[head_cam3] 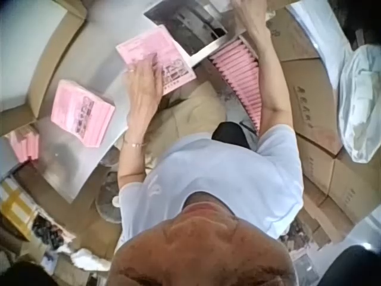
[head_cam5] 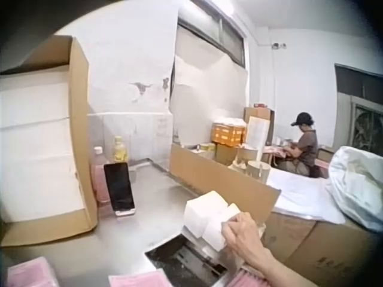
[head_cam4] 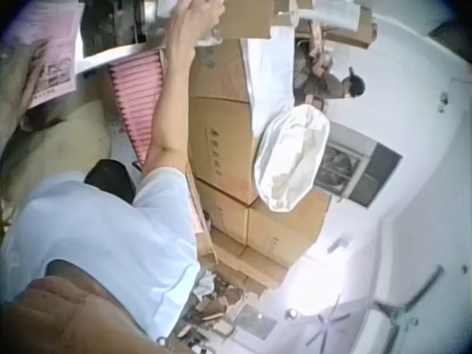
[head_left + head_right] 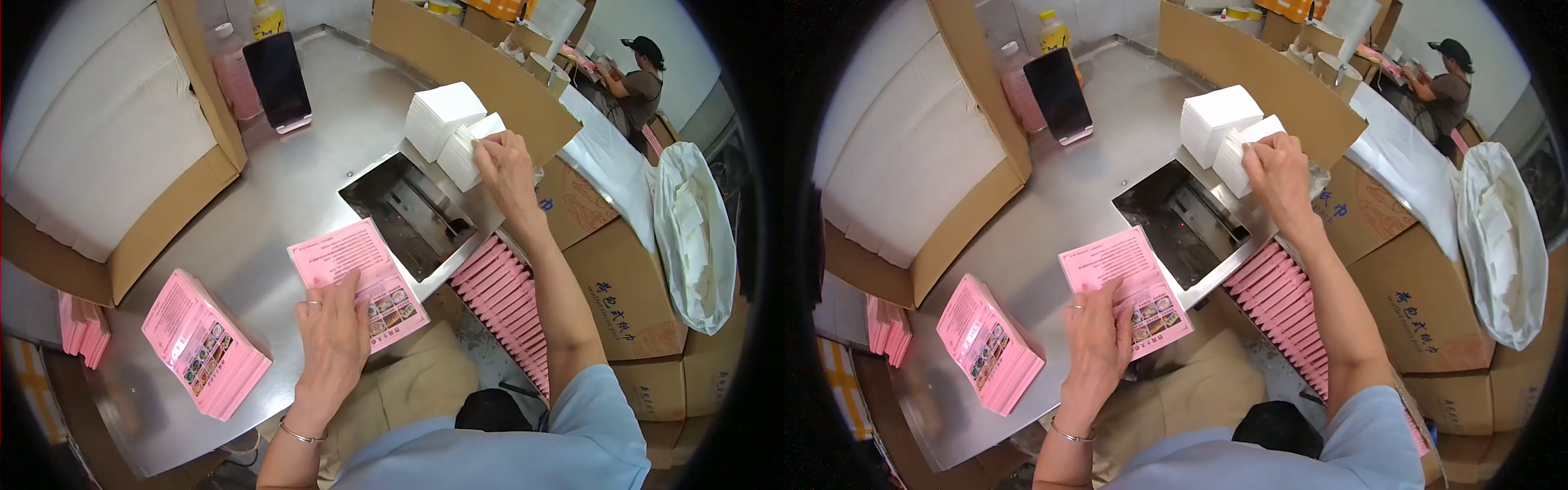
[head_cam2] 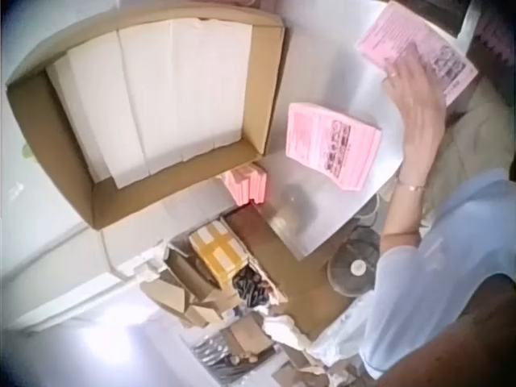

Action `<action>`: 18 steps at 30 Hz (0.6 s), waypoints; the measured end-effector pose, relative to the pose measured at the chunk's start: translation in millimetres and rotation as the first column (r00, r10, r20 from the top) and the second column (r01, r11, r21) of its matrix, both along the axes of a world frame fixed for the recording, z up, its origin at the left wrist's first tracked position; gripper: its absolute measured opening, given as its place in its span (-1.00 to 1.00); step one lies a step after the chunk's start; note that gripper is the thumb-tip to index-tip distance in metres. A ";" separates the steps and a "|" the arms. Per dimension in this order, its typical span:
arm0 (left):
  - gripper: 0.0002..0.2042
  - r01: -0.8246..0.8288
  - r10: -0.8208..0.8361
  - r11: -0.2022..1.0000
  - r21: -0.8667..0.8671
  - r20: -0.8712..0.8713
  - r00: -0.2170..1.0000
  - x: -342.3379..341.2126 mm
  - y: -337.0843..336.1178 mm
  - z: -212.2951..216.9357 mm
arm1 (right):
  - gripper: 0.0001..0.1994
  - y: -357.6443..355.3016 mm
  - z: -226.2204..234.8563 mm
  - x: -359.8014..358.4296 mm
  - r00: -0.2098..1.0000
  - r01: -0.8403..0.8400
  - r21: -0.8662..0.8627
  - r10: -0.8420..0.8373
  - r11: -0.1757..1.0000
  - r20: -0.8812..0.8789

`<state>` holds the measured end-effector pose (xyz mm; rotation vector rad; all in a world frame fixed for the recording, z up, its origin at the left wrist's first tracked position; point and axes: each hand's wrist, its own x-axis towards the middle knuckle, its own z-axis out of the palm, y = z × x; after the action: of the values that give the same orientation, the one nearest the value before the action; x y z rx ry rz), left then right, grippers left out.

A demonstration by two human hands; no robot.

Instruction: Inserting pink brochures or pamphlets into white cardboard sleeves or boxes and organizing them into larger containers.

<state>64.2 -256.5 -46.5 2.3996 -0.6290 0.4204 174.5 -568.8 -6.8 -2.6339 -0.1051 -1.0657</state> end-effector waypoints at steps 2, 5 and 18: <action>-0.58 -0.018 0.018 1.000 0.001 -0.023 1.000 -1.0 -2.6 1.4 | -0.82 -3.0 -6.1 -0.6 0.999 -0.011 -0.026 0.012 1.000 0.046; -0.55 -0.001 -0.006 0.995 -0.098 -0.077 0.997 -4.6 -4.9 6.2 | -0.66 6.3 -1.0 -11.9 0.994 -0.049 -0.087 0.057 0.995 0.095; -0.15 -0.204 0.208 0.976 0.079 -0.044 0.977 4.6 -19.4 10.2 | -0.79 163.8 -18.1 -61.2 0.775 -0.618 -0.391 0.445 0.682 -0.448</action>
<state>68.8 -275.8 -36.3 2.5488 -0.3786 0.4257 113.3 -404.9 -24.8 -2.8724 -1.1870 -0.4200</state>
